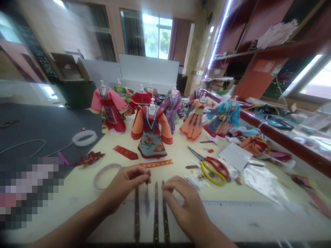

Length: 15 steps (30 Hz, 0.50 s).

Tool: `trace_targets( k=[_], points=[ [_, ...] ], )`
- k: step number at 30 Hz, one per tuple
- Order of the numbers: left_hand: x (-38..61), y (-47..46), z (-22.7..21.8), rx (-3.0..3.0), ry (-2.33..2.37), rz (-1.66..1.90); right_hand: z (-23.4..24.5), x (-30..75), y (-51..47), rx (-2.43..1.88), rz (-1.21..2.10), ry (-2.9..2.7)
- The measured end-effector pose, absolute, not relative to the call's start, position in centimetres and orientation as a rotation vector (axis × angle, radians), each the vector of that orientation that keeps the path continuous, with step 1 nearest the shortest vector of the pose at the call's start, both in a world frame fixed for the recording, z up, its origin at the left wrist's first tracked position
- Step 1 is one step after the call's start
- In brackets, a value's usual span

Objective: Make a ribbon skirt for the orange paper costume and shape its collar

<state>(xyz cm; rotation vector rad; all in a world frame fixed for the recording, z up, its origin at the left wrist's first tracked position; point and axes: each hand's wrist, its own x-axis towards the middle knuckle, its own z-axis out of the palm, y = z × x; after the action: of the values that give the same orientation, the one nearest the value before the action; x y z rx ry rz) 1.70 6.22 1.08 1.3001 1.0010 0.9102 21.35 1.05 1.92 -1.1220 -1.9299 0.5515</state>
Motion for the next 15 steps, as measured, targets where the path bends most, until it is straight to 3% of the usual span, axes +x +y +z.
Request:
trace_targets(
  k=[7, 15],
  points=[
    [1.9, 2.5, 2.3, 1.278, 0.969, 1.106, 1.4, 17.9, 0.4, -1.127, 0.861, -1.784],
    [1.6, 1.3, 1.1, 1.135, 1.136, 1.078, -0.4, 16.4, -2.4, -1.260, 1.366, -1.624]
  ],
)
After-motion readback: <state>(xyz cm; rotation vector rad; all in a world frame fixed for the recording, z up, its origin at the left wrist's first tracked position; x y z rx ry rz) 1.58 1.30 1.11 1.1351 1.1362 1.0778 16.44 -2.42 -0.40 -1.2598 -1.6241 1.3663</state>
